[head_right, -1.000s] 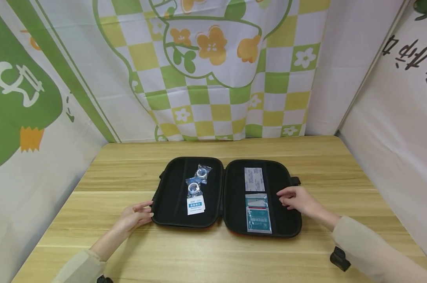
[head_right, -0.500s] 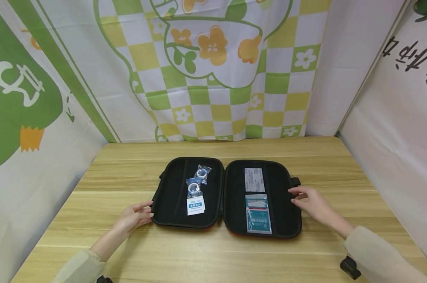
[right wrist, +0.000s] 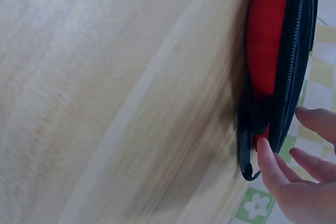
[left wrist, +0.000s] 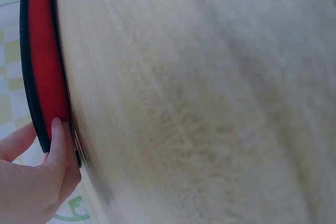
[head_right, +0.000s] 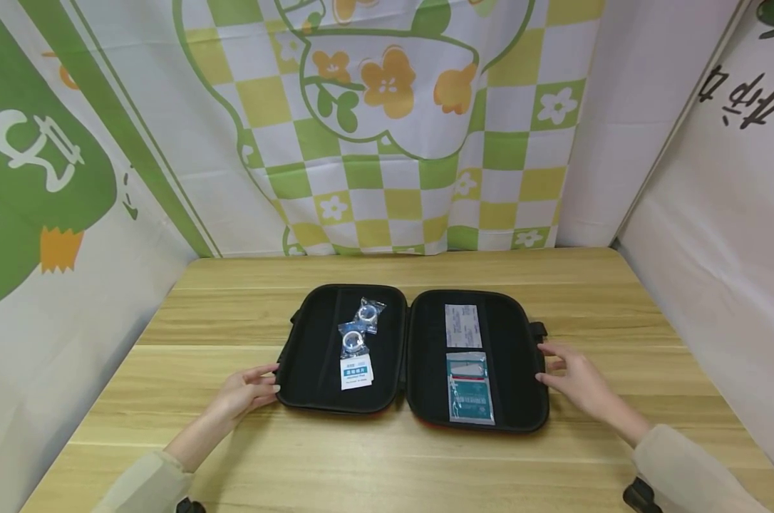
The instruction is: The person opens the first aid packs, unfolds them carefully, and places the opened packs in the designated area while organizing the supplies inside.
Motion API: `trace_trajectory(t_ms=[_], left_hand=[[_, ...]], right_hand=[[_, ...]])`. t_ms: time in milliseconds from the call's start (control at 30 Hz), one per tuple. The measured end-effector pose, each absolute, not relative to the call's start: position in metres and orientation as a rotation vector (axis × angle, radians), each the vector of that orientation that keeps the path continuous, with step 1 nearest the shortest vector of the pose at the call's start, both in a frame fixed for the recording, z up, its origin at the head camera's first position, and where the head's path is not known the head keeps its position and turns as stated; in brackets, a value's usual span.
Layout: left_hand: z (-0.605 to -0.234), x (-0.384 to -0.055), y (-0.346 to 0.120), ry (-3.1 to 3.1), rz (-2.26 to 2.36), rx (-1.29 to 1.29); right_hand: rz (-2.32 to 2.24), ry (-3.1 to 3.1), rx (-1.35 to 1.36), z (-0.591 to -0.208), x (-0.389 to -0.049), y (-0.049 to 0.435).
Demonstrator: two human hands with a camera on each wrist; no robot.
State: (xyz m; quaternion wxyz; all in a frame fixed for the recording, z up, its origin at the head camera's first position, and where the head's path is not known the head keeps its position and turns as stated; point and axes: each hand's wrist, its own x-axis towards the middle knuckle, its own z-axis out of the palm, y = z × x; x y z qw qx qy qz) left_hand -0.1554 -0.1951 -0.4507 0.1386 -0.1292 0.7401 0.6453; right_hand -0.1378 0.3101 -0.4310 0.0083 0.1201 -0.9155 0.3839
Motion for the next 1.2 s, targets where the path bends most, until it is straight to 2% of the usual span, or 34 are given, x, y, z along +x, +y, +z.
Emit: trace_trajectory(t_ms=[700,1200], left_hand=[[-0.438,-0.164,-0.201,2.310,1.767,-0.336],[-0.423,-0.196,-0.183,2.489,1.779,-0.104]], right_hand=[[1.290,-2.975,0.276,-0.439,-0.140,0.311],[1.310,-3.011,0.222,-0.437,-0.141,0.309]])
